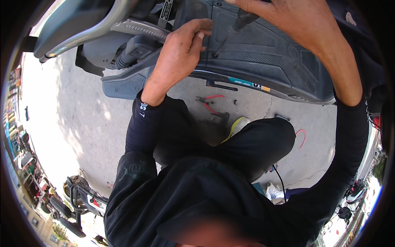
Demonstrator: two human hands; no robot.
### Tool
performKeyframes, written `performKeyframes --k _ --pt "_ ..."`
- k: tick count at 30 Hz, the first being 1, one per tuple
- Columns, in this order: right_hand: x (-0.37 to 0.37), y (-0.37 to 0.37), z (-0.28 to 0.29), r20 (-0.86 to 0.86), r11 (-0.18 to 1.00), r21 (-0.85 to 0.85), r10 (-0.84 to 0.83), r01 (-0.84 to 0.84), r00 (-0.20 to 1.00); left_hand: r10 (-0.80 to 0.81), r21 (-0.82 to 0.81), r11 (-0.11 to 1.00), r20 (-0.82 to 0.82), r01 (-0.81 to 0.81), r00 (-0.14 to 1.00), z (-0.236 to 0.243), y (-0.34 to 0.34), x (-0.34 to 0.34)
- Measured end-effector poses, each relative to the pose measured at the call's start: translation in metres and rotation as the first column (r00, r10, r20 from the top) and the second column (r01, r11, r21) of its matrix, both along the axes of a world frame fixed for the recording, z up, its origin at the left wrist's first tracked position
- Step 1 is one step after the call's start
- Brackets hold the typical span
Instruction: The person works on the under-seat compartment of a scooter, using a screwdriver to tighten screws on the battery area and then securing the seat cover. They also handle a small black plastic part and a red wire near the seat.
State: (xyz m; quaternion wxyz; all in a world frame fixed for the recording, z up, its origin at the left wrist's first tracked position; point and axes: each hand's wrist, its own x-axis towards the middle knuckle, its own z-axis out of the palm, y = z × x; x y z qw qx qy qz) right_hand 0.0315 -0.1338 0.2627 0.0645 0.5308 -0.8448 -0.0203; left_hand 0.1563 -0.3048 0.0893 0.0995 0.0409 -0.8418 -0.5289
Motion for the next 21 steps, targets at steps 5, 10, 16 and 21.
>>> performKeyframes --k 5,10,16,21 --pt "0.004 0.009 0.032 0.368 0.991 0.13 -0.013 -0.038 0.93 -0.028 0.01 1.0 -0.059 0.029 0.998 -0.001 0.005 -0.007" --pt "0.017 -0.017 0.02 0.233 0.969 0.148 -0.229 0.198 0.945 0.033 -0.005 0.999 -0.079 -0.034 0.996 0.001 0.005 -0.003" --pt "0.007 0.0 0.014 0.222 0.996 0.044 0.068 -0.08 0.973 0.055 0.058 0.997 -0.143 -0.047 0.988 -0.001 0.008 -0.006" --pt "0.01 0.003 0.013 0.434 0.999 -0.046 -0.001 0.023 0.901 0.044 -0.087 0.995 -0.05 -0.048 0.998 0.002 0.0 0.003"
